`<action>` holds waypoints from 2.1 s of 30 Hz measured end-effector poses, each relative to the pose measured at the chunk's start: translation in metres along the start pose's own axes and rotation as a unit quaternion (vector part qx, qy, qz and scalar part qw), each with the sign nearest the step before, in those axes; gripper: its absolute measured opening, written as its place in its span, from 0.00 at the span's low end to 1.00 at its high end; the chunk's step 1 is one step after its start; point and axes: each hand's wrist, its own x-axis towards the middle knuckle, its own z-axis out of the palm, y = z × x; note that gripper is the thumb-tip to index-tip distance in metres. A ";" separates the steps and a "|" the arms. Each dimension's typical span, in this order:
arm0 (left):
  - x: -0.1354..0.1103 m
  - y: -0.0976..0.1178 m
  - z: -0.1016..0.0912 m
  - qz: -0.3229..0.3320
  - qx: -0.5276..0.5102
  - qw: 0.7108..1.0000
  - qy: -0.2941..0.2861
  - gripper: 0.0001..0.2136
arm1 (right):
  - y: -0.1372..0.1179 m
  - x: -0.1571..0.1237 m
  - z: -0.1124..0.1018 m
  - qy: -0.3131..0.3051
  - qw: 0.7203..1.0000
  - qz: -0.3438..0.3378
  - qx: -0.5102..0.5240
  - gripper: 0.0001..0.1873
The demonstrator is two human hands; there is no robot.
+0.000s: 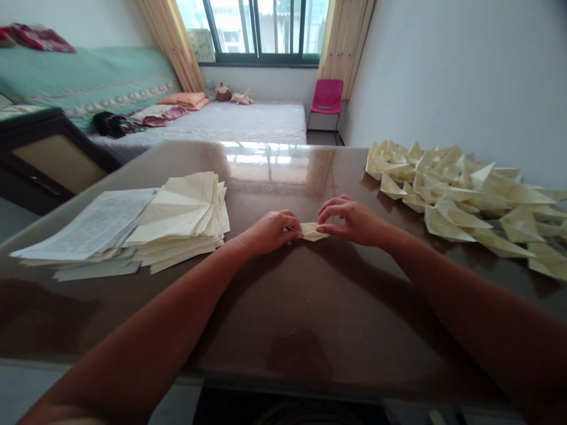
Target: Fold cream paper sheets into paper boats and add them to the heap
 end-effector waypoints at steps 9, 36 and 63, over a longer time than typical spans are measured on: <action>-0.003 0.012 0.002 0.071 0.050 0.995 -0.042 0.10 | -0.025 -0.006 -0.006 -0.130 0.990 -0.017 -0.043 0.12; -0.005 0.021 0.006 0.126 0.155 0.979 -0.037 0.11 | -0.032 -0.008 -0.002 -0.126 0.981 0.028 -0.141 0.08; 0.000 0.004 0.011 0.152 0.152 0.977 0.004 0.16 | -0.028 -0.028 0.015 0.009 0.979 0.119 -0.163 0.13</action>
